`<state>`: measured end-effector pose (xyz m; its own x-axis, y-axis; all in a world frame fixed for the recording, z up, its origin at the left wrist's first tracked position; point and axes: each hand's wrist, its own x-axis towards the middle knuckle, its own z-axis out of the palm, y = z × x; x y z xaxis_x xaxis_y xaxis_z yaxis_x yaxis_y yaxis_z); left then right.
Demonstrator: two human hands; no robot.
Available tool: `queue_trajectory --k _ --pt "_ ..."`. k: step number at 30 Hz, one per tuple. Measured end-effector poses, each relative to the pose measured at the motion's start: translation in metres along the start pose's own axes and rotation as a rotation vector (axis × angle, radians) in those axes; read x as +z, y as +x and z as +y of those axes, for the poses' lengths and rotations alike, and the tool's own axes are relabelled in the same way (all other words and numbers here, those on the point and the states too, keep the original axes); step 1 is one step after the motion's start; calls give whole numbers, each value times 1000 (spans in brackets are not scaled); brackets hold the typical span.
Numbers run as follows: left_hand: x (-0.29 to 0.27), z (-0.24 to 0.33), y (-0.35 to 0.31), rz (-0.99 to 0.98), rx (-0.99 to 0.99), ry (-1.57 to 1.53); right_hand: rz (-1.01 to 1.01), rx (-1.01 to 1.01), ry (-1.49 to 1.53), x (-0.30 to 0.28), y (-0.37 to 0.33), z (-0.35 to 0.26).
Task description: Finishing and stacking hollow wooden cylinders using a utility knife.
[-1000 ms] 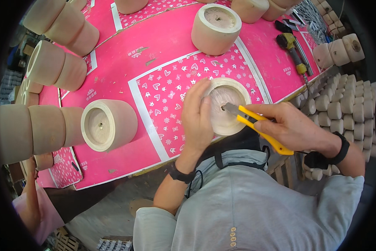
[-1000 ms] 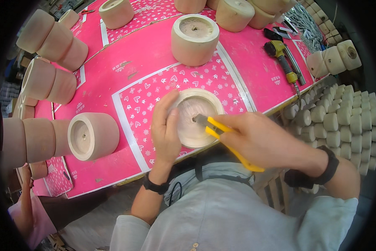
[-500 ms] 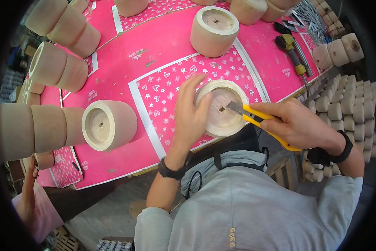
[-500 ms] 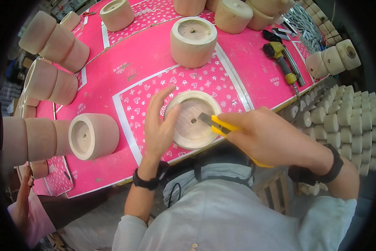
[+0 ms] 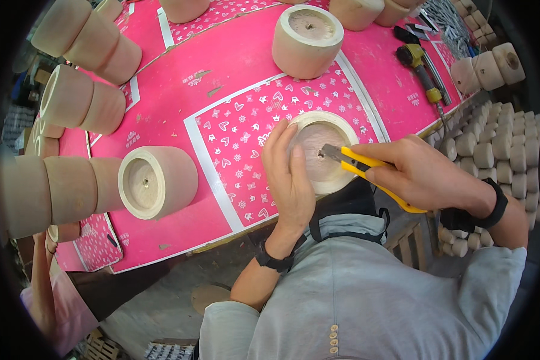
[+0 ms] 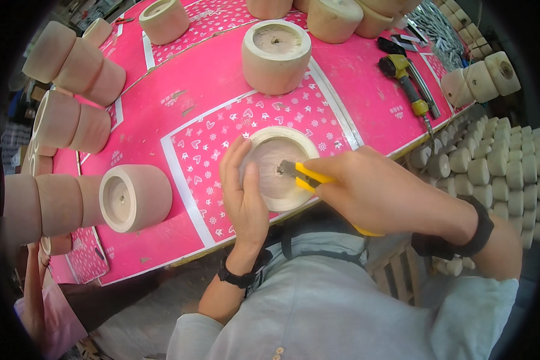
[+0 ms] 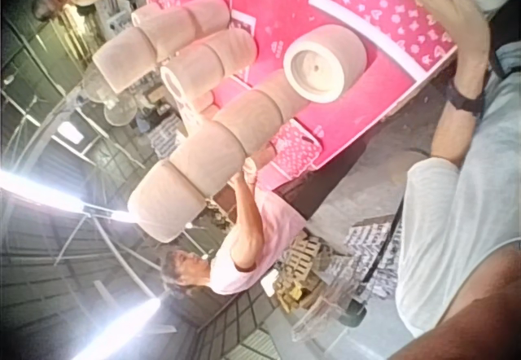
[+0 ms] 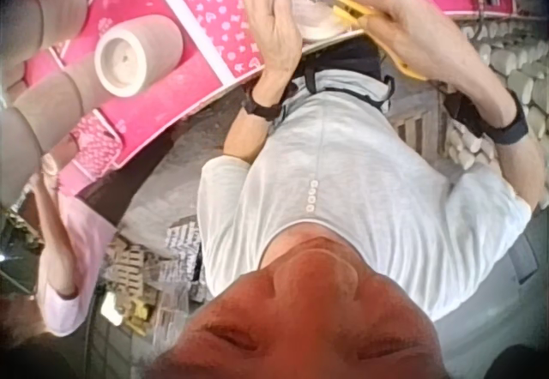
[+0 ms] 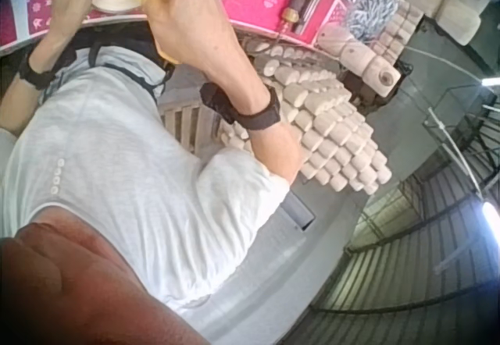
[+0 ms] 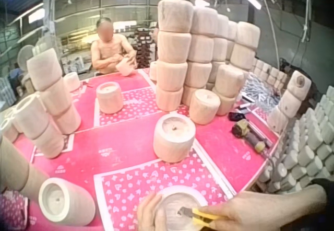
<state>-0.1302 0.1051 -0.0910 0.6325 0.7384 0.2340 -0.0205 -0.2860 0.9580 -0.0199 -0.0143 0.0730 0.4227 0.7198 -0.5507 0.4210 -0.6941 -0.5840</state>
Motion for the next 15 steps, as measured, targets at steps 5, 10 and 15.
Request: queue_trajectory --k 5,10,15 --pt "-19 -10 24 -187 -88 -150 -9 -56 -98 3 -2 2" --pt "-15 -16 36 -370 -91 -251 -13 178 279 10 3 10" --pt "2 -6 -6 -17 6 -89 14 11 20 1 -5 12"
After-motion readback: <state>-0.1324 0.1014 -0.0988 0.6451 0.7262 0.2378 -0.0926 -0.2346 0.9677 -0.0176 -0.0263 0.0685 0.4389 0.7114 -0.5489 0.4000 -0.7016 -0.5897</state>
